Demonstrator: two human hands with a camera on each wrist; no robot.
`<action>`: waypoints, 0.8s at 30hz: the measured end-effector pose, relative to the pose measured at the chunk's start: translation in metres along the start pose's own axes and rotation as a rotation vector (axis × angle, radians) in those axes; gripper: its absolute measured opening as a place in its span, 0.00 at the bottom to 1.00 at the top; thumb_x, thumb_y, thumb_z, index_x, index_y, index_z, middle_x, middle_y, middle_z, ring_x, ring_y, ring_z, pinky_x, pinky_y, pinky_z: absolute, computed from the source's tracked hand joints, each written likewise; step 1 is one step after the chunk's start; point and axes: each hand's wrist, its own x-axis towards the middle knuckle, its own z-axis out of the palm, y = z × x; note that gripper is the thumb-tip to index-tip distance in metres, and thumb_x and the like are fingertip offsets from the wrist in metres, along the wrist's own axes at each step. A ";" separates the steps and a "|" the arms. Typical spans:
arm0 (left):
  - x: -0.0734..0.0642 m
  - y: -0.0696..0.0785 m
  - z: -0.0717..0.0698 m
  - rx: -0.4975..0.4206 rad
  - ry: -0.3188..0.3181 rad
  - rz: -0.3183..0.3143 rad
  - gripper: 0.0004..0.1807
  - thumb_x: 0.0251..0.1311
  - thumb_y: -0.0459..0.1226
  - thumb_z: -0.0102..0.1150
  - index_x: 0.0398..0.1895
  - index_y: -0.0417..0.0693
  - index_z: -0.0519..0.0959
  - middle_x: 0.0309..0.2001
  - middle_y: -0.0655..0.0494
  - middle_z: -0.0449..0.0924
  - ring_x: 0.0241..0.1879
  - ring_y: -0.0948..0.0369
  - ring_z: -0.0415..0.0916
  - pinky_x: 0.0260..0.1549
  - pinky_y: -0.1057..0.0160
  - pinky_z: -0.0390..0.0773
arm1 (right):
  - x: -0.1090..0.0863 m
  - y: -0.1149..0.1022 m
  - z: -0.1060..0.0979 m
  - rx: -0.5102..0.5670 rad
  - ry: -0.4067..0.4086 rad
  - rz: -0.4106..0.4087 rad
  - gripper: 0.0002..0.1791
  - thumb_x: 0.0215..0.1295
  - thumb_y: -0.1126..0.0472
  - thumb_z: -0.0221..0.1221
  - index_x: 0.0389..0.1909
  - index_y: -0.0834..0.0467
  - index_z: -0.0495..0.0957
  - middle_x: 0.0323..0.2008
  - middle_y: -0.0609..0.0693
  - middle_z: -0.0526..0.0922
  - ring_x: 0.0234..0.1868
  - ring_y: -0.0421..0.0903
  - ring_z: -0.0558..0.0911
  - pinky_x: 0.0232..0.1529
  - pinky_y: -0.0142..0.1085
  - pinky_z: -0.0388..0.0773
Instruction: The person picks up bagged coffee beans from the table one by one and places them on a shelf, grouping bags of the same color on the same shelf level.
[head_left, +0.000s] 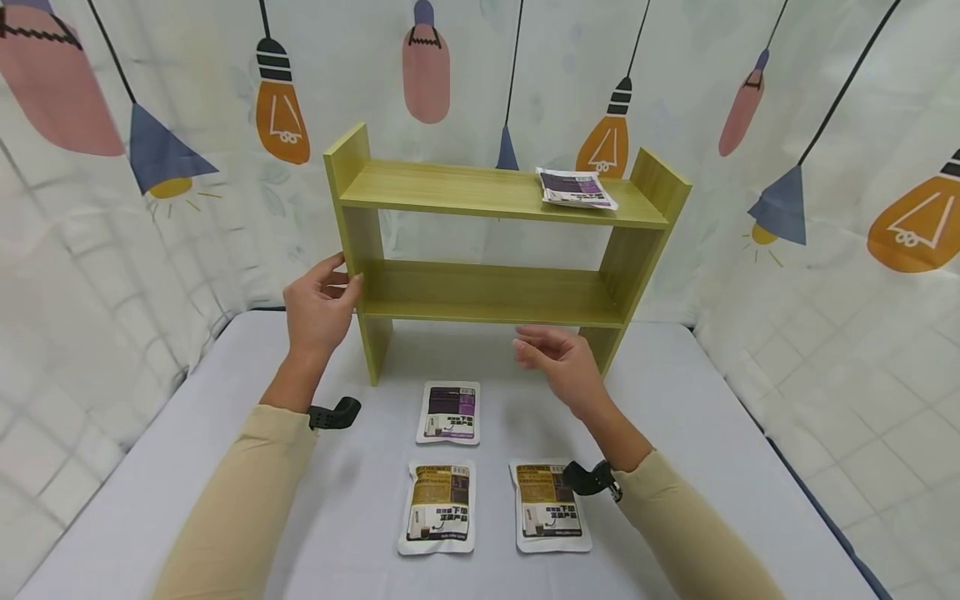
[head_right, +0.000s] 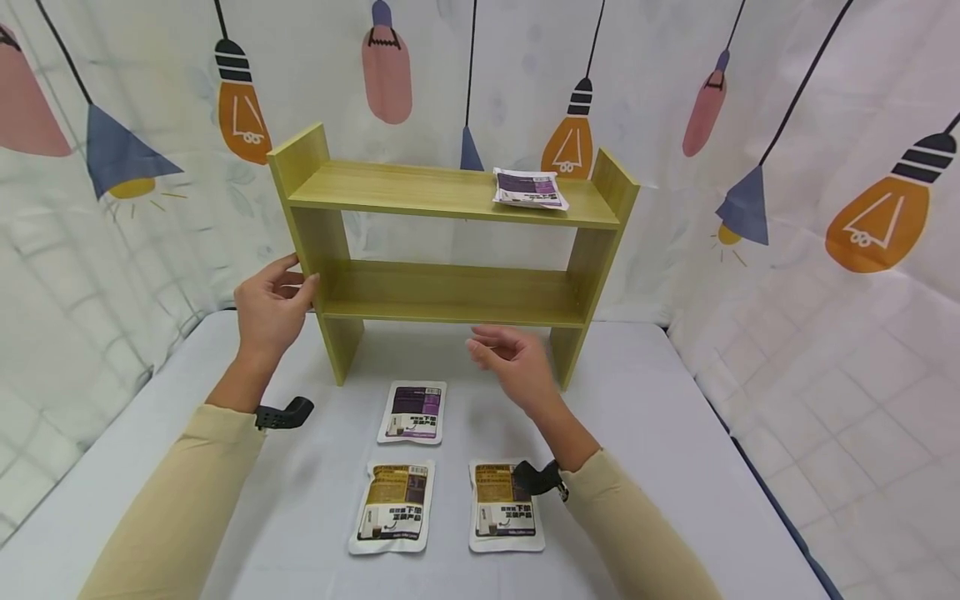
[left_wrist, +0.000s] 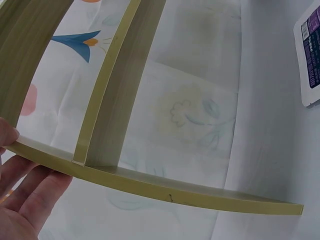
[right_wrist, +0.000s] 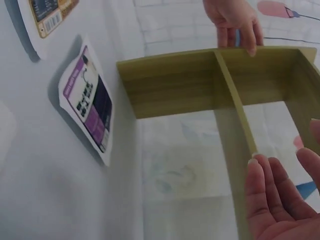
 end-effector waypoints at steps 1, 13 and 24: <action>0.000 0.000 0.000 0.002 0.000 0.000 0.22 0.69 0.42 0.62 0.66 0.53 0.80 0.47 0.41 0.89 0.38 0.46 0.88 0.31 0.84 0.74 | 0.000 0.002 0.003 -0.005 -0.006 0.006 0.20 0.69 0.55 0.66 0.59 0.56 0.83 0.50 0.62 0.88 0.44 0.51 0.89 0.47 0.34 0.86; 0.000 0.000 0.001 0.013 -0.002 -0.012 0.23 0.70 0.43 0.62 0.66 0.54 0.80 0.48 0.42 0.89 0.39 0.46 0.88 0.32 0.84 0.73 | 0.000 0.025 0.030 -0.019 -0.052 0.155 0.22 0.66 0.51 0.68 0.58 0.53 0.84 0.53 0.54 0.88 0.52 0.57 0.88 0.52 0.41 0.85; 0.000 0.001 0.000 -0.003 0.003 -0.006 0.22 0.69 0.42 0.61 0.66 0.55 0.80 0.47 0.41 0.89 0.38 0.45 0.88 0.31 0.85 0.73 | 0.002 0.037 0.044 -0.014 -0.169 0.295 0.24 0.66 0.53 0.68 0.61 0.55 0.82 0.52 0.57 0.88 0.56 0.63 0.84 0.52 0.49 0.84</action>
